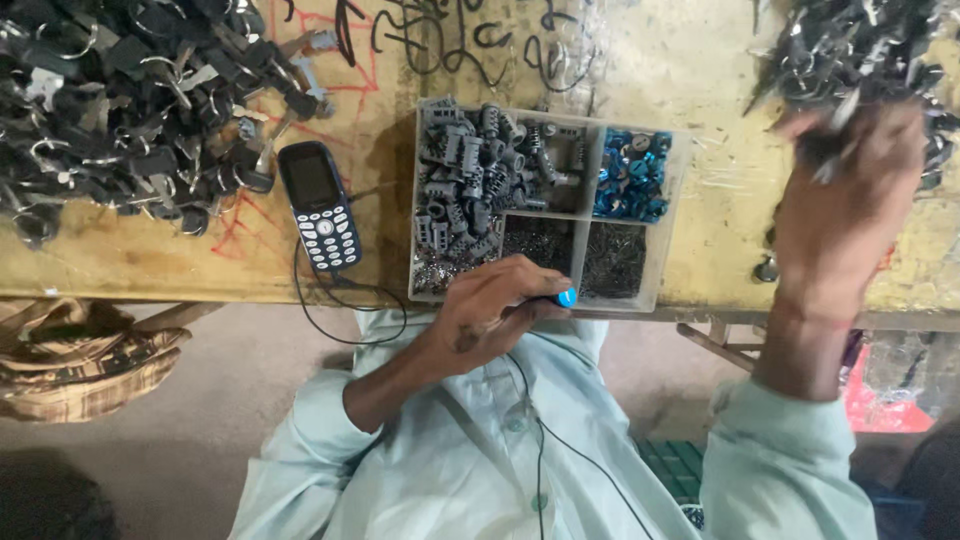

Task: The person sits at a workbench assembling small metal components. They pick parts from a compartment tray, fit pieces together by hand, place finished assemblies on the table, and occasionally reach into piles of parts at the sides of the bench.

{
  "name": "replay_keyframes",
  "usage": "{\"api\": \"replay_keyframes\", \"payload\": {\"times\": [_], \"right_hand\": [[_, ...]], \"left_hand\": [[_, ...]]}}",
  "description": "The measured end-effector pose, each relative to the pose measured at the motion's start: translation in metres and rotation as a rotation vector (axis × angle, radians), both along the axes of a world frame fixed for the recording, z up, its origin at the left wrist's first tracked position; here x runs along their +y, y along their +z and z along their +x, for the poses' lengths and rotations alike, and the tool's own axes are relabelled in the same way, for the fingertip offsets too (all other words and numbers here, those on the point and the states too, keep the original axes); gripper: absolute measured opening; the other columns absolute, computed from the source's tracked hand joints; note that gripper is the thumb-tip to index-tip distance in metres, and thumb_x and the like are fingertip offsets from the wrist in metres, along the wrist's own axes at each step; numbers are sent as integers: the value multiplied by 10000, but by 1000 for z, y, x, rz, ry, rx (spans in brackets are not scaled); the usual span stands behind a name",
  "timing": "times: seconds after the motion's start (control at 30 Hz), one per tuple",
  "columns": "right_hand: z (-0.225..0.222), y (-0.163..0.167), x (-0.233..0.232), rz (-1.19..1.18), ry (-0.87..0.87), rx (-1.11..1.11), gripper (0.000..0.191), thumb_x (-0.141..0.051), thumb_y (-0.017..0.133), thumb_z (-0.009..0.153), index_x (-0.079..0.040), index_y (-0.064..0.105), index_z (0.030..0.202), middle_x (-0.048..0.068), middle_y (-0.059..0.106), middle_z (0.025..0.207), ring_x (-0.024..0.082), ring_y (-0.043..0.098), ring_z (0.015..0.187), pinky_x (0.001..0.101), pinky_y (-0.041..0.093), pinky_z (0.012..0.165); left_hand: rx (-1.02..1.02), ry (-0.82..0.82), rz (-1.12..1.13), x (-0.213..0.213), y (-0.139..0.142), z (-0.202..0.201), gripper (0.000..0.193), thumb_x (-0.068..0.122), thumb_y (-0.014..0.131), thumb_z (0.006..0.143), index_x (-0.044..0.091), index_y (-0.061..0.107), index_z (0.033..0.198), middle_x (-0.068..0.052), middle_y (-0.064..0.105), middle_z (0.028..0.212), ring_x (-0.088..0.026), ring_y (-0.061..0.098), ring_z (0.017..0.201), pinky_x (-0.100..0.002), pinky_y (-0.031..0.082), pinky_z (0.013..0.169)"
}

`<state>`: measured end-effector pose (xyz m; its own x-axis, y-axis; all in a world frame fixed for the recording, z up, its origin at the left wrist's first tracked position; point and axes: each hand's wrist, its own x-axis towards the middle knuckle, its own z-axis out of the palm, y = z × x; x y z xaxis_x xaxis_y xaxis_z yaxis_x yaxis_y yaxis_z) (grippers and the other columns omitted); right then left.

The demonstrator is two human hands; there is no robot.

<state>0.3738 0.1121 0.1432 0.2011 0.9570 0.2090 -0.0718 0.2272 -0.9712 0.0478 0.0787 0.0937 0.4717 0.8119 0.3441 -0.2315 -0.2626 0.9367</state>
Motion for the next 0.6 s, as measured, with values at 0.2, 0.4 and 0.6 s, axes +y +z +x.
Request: {"api": "replay_keyframes", "payload": {"times": [0.2, 0.4, 0.6], "right_hand": [[-53, 19, -108, -114, 37, -299, 147, -217, 620, 1086, -100, 543, 1130, 157, 703, 1010, 273, 672, 982, 376, 455, 1044], [-80, 32, -112, -117, 409, -797, 264, 53, 629, 965, -28, 537, 1197, 142, 624, 957, 351, 647, 775, 394, 498, 674], [-105, 62, -122, -170, 469, -1314, 417, -36, 651, 900, -27, 544, 1302, 122, 569, 786, 282, 635, 606, 413, 469, 478]], "left_hand": [[35, 10, 120, -8, 3, 14, 366, -122, 795, 886, 2, 616, 1180, -129, 705, 1165, -263, 734, 1030, -335, 631, 868], [199, 34, 346, -29, 25, 17, 373, -104, 796, 876, -38, 598, 1185, -150, 680, 1157, -305, 707, 1001, -385, 598, 834], [407, 67, 623, -42, 34, -2, 309, -29, 713, 900, -86, 616, 1188, -191, 670, 1179, -319, 690, 1010, -409, 579, 868]]}}
